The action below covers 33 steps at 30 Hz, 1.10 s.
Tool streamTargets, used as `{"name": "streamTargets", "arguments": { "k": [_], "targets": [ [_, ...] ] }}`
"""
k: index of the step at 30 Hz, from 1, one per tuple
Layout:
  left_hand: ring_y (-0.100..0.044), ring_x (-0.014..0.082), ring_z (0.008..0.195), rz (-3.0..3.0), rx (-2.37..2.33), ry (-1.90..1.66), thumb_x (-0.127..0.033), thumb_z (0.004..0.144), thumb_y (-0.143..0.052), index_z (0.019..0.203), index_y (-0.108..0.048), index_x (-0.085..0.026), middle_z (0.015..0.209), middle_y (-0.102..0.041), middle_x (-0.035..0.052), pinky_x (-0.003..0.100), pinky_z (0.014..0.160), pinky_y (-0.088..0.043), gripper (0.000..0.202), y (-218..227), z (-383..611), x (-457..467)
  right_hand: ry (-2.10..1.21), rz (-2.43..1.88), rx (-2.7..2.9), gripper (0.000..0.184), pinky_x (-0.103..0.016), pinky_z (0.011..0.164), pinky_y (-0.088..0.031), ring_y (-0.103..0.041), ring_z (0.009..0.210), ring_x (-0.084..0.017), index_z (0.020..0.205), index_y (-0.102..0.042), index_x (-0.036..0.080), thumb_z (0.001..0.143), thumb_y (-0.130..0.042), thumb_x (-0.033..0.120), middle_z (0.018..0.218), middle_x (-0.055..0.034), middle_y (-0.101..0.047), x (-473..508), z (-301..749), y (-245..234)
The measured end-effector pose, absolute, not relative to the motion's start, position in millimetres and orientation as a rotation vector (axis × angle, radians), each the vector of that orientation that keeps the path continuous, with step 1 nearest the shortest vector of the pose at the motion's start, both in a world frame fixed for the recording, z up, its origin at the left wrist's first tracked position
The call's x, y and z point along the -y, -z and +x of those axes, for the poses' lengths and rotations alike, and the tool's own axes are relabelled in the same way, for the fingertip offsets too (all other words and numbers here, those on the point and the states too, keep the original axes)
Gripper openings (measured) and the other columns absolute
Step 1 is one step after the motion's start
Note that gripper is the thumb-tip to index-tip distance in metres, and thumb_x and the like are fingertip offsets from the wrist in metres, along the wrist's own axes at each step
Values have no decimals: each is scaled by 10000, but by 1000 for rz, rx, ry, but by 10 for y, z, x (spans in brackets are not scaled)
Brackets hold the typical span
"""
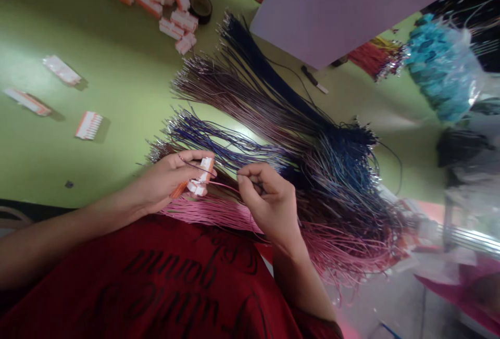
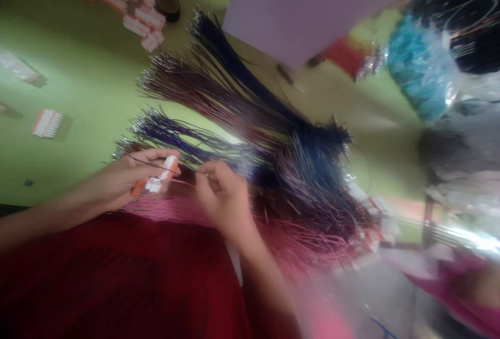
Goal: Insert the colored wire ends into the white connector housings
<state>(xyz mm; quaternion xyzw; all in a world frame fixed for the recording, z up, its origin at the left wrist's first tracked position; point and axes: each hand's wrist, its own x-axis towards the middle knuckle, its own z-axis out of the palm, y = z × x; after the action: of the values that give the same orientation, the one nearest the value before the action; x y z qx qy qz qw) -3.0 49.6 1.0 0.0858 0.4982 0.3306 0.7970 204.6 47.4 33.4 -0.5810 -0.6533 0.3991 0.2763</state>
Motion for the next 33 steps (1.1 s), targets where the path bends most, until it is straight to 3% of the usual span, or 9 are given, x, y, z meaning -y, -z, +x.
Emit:
{"name": "streamTargets", "arguments": {
  "k": [7,16,21,26,33],
  "targets": [
    [-681,156,661,327,-1043,-685,-226,688,-870,1144,-753,-170,1038,-830,104,275,596,-537,474,9,-69,-475,-1090,-1576,1639,113,-268,596,-558,-684,619,-154,790,-800,246,872,-726,273,732,-1,-782,-486,2024,-239],
    [-729,189,736,341,-971,-681,-316,735,-950,1161,-725,-180,906,-819,84,249,623,-541,500,-4,-104,-439,-1124,-1590,1616,169,-273,648,-572,-714,651,-159,708,-760,226,852,-677,252,716,-5,-793,-511,1986,-257],
    [-696,170,677,416,-946,-683,-350,810,-898,1245,-714,-172,968,-819,96,281,633,-557,505,53,-111,-411,-1214,-1603,1572,176,-291,692,-599,-756,701,-178,716,-770,226,860,-674,259,753,-17,-819,-492,1963,-248],
    [-713,182,692,538,-1120,-722,-374,758,-895,1247,-699,-174,1014,-822,97,286,627,-572,563,41,-118,-443,-1211,-1581,1516,157,-302,714,-603,-764,739,-178,750,-744,231,888,-687,278,794,-26,-822,-500,1991,-230],
    [-724,186,664,775,-1234,-769,-346,760,-864,1141,-663,-203,973,-811,75,260,561,-547,454,-149,-151,-417,-1665,-1450,1567,226,-221,521,-461,-605,536,-103,824,-588,239,998,-640,373,669,27,-713,-520,2055,-226]
  ]
}}
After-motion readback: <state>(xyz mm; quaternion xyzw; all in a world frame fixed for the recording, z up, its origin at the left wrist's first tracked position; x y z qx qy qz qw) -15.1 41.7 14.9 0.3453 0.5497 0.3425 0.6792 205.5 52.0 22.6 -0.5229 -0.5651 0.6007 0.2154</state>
